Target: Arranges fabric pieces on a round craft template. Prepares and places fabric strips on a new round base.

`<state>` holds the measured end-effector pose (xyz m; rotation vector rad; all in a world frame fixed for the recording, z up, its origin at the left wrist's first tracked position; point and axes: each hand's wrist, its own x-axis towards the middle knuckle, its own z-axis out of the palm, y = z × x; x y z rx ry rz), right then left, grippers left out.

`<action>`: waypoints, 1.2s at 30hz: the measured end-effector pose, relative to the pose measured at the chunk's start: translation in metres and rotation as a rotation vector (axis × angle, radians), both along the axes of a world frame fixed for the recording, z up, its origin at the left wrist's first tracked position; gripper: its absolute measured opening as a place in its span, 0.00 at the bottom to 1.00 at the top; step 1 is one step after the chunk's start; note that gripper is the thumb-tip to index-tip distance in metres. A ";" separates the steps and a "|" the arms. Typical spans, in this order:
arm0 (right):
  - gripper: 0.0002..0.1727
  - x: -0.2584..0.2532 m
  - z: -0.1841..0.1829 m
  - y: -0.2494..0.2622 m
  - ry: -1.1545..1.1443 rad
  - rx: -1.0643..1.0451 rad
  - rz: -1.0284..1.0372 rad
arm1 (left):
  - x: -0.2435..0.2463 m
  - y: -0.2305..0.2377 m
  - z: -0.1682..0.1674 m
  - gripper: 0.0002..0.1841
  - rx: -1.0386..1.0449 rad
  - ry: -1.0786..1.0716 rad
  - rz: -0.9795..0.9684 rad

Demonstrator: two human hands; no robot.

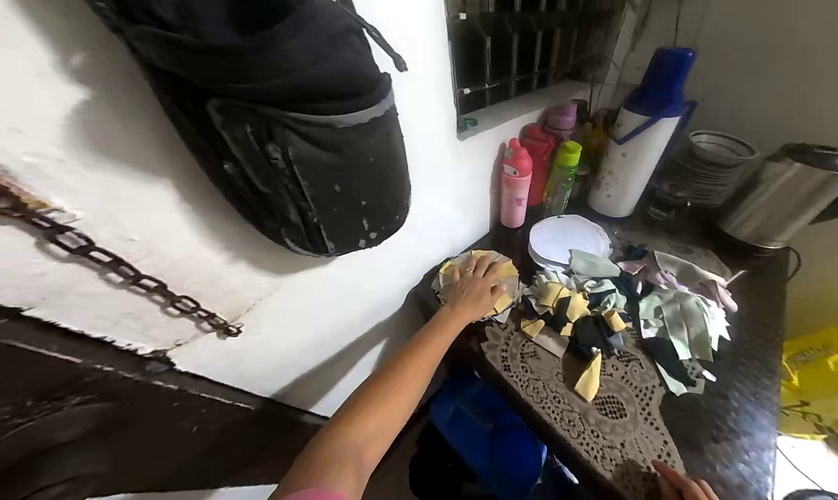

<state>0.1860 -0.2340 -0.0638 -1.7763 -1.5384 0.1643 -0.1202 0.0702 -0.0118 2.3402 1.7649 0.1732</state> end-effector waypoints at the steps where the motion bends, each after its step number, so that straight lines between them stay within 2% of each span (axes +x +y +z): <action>1: 0.12 -0.001 -0.001 0.000 -0.001 0.002 -0.006 | 0.000 -0.001 -0.003 0.33 0.024 -0.005 0.015; 7: 0.11 -0.002 -0.003 -0.001 -0.018 0.032 -0.039 | 0.001 0.002 -0.006 0.31 0.045 -0.018 0.035; 11: 0.11 0.004 0.003 0.001 0.105 -0.017 -0.001 | 0.000 0.003 -0.006 0.32 0.024 -0.010 0.038; 14: 0.12 0.014 0.008 0.003 0.203 0.001 0.014 | 0.002 0.002 0.007 0.33 -0.069 0.022 0.031; 17: 0.11 0.014 0.007 0.003 0.132 0.049 -0.019 | 0.012 0.004 0.030 0.35 -0.089 0.045 0.042; 20: 0.11 0.010 0.001 0.001 0.087 0.059 -0.041 | 0.038 0.016 0.045 0.29 0.080 -0.031 -0.004; 22: 0.11 0.010 -0.001 0.001 0.098 0.060 -0.057 | 0.059 0.034 0.044 0.24 0.110 -0.032 -0.115; 25: 0.11 0.010 -0.001 0.001 0.091 0.067 -0.073 | 0.090 0.061 0.038 0.21 0.118 0.073 -0.316; 27: 0.11 0.011 -0.003 0.002 0.091 0.078 -0.073 | 0.104 0.074 0.032 0.19 0.125 0.139 -0.377; 30: 0.11 0.010 -0.004 0.001 0.099 0.069 -0.079 | 0.111 0.085 0.022 0.18 0.099 0.182 -0.350; 36: 0.12 0.010 -0.004 0.000 0.124 0.092 -0.081 | 0.103 0.091 0.025 0.14 0.105 0.258 -0.325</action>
